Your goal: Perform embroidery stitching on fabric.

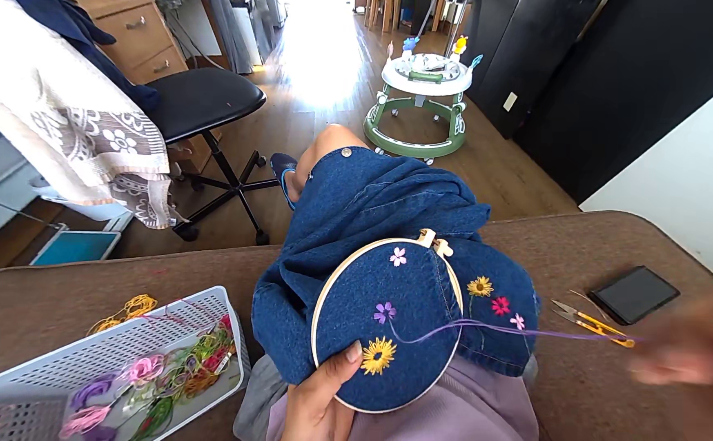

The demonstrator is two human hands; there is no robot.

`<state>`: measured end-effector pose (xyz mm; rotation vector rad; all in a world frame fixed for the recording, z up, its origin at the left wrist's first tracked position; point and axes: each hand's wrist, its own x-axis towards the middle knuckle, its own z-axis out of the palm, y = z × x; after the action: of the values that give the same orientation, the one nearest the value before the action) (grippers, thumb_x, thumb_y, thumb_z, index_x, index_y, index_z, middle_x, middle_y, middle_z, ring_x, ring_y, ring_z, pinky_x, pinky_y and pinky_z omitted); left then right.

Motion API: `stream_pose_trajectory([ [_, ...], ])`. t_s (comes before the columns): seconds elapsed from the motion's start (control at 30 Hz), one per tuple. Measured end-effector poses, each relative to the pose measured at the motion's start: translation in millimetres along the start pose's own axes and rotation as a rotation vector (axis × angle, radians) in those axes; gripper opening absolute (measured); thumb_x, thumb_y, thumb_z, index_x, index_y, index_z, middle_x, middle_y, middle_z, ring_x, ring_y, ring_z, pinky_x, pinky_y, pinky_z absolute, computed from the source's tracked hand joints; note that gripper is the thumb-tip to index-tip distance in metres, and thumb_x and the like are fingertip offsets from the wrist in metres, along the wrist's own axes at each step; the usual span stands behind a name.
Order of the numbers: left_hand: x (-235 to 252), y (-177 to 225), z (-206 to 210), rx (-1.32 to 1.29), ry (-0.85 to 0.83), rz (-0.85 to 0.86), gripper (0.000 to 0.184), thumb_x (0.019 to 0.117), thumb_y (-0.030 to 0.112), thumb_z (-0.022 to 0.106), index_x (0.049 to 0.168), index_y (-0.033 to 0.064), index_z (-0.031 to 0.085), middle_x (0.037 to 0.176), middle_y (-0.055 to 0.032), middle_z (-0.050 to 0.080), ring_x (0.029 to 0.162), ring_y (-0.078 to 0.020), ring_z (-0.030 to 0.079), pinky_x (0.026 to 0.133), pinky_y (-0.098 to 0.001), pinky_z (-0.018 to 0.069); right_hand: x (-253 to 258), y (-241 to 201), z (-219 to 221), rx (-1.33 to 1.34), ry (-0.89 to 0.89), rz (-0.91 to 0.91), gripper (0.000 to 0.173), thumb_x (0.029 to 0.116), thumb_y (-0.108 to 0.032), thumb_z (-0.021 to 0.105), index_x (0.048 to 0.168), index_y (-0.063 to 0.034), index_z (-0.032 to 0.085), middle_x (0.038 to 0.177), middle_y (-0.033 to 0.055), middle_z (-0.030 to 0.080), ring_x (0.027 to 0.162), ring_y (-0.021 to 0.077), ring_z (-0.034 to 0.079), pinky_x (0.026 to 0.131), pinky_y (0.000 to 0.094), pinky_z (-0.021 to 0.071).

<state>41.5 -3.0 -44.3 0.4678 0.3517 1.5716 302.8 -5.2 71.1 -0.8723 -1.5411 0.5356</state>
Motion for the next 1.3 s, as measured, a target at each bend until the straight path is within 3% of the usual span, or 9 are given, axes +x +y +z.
stream_pose_trajectory([
  [0.13,-0.3,0.4,-0.2,-0.001,-0.005,-0.001,0.023,0.0875,-0.001,0.073,0.11,0.0,0.073,0.107,-0.0172,0.076,0.102,-0.0242,0.075,0.094,-0.0436,0.06,-21.3,26.0,64.7,0.028,-0.265,0.106,0.01,0.1037,-0.02,0.062,0.109,-0.0127,0.065,0.101,-0.0013,0.064,0.079,0.0035,0.067,0.067,0.0216,0.0621],
  [0.4,0.4,-1.3,-3.4,-0.012,-0.03,0.006,0.023,0.0881,-0.002,0.072,0.112,-0.0004,0.072,0.108,-0.0181,0.075,0.103,-0.0255,0.074,0.095,-0.0444,0.0594,-40.5,57.2,102.4,0.046,-0.228,0.133,0.013,0.0993,-0.017,0.065,0.101,-0.0052,0.07,0.084,0.0003,0.064,0.067,0.0005,0.061,0.056,0.015,0.0533],
  [0.5,0.6,-1.3,-3.4,-0.012,-0.036,0.008,0.023,0.0883,-0.002,0.071,0.111,-0.0004,0.072,0.108,-0.0178,0.075,0.103,-0.0248,0.074,0.095,-0.0436,0.0594,-32.8,46.8,91.6,0.252,-0.195,0.161,0.013,0.1043,-0.021,0.061,0.107,-0.0102,0.067,0.088,-0.003,0.067,0.073,0.003,0.067,0.065,0.0212,0.061],
  [0.63,0.5,0.2,-3.5,-0.008,-0.035,0.008,0.023,0.0882,-0.003,0.071,0.111,-0.0001,0.073,0.107,-0.0173,0.076,0.103,-0.0241,0.074,0.095,-0.0434,0.0594,-10.3,39.3,62.4,0.497,0.094,0.179,0.014,0.102,-0.028,0.062,0.108,-0.0202,0.071,0.083,-0.0052,0.069,0.077,0.0103,0.071,0.085,0.039,0.0637],
  [0.73,0.7,-0.5,-2.6,-0.008,-0.033,0.012,0.023,0.0883,-0.003,0.071,0.111,-0.0006,0.073,0.108,-0.0176,0.075,0.103,-0.0243,0.074,0.096,-0.0438,0.0592,-2.7,45.2,52.8,0.392,0.285,0.012,0.007,0.1016,-0.025,0.063,0.104,-0.0196,0.068,0.081,-0.0059,0.064,0.078,0.012,0.069,0.097,0.046,0.0597],
  [0.83,0.3,-1.1,-2.5,-0.011,-0.035,0.011,0.023,0.0886,-0.003,0.07,0.111,-0.0005,0.072,0.108,-0.0178,0.075,0.103,-0.0244,0.074,0.096,-0.044,0.0591,-10.6,52.2,57.7,0.132,0.262,-0.088,0.005,0.1013,-0.028,0.064,0.104,-0.0243,0.067,0.087,-0.0106,0.066,0.084,0.0085,0.069,0.101,0.0421,0.0576],
  [0.93,0.3,0.1,-2.6,-0.008,-0.041,0.002,0.022,0.0891,-0.002,0.07,0.111,-0.0003,0.073,0.108,-0.0177,0.075,0.104,-0.0247,0.074,0.096,-0.044,0.0591,-25.6,50.8,69.4,-0.074,0.039,-0.071,0.01,0.1034,-0.032,0.062,0.104,-0.0245,0.067,0.092,-0.011,0.067,0.088,0.004,0.069,0.089,0.0292,0.0609],
  [1.03,0.2,0.1,-2.0,-0.009,-0.026,-0.002,0.022,0.0884,-0.002,0.072,0.11,-0.0006,0.073,0.108,-0.018,0.075,0.103,-0.0253,0.074,0.095,-0.0445,0.0595,-36.5,49.1,86.2,-0.107,-0.165,-0.053,0.014,0.1032,-0.024,0.063,0.104,-0.0102,0.068,0.091,-0.0002,0.064,0.079,-0.0002,0.062,0.068,0.0133,0.0538],
  [1.3,0.7,-0.1,-2.8,-0.023,-0.049,0.007,0.022,0.0892,-0.002,0.07,0.112,-0.0005,0.073,0.109,-0.0177,0.075,0.104,-0.025,0.074,0.096,-0.0442,0.0592,-28.7,43.3,81.3,0.039,-0.193,0.036,0.015,0.1037,-0.024,0.062,0.103,-0.0102,0.068,0.091,-0.0026,0.065,0.075,-0.0011,0.064,0.063,0.0143,0.0568],
])
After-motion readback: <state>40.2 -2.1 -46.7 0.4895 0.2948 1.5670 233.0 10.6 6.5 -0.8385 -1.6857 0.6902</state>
